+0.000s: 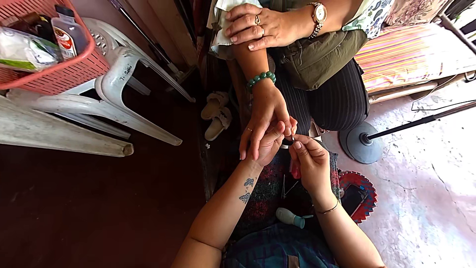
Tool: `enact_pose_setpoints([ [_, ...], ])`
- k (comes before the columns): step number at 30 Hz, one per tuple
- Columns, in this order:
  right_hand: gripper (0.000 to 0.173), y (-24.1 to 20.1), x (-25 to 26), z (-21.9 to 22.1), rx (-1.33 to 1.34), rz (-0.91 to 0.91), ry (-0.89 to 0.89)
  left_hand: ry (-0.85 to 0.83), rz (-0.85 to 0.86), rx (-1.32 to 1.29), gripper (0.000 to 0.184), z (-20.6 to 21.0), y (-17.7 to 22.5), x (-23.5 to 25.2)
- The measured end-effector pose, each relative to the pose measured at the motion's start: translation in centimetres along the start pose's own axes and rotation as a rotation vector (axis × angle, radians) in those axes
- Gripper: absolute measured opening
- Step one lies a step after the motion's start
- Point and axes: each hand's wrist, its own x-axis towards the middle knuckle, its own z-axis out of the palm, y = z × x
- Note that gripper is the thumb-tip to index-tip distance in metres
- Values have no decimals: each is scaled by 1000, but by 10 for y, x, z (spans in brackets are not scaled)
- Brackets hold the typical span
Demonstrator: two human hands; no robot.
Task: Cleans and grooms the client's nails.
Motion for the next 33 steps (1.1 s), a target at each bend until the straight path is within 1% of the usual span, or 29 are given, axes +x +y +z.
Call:
enact_pose_setpoints([
  [3,21,5,-1,0,-235,-208,10,4,0,-1,12,0,-1,-1],
  [4,21,5,0,0,-229,-202,6,-2,5,2,13,0,-1,-1],
  [7,19,-3,0,1,66,50,-2,-5,9,13,13,-1,-1,0],
  [8,19,-4,-1,2,57,51,12,-4,9,16,12,-1,-1,0],
  [11,21,3,-3,1,-280,-204,35,-2,9,28,13,1,0,-1],
  [12,21,3,-2,0,-287,-211,28,-2,10,27,13,1,0,-1],
  [15,20,-5,-2,1,-15,15,11,6,3,23,12,1,-1,-1],
  [16,19,-6,-2,2,-25,10,22,6,1,20,12,1,0,-1],
  [19,21,3,-3,2,-358,-246,60,20,5,31,11,3,0,-1],
  [20,21,3,-3,0,-362,-251,55,21,5,35,12,2,0,-2],
  [21,21,2,-2,0,-279,-187,37,16,12,37,12,2,-1,-1],
  [23,20,-3,-2,1,-44,0,25,12,17,41,12,2,-1,-1],
  [24,19,-3,-3,2,-20,15,33,17,15,40,12,2,-1,-1],
  [27,21,2,-3,2,-256,-188,55,28,6,35,11,4,-1,-1],
  [28,21,2,-3,1,-236,-169,48,28,8,35,12,3,-1,-1],
  [31,20,-6,-3,3,87,100,34,15,21,43,12,1,-2,-1],
  [32,20,-6,-3,3,109,109,37,12,23,43,12,1,-2,-1],
  [33,20,-3,-3,3,57,50,40,14,21,39,11,2,-2,-1],
])
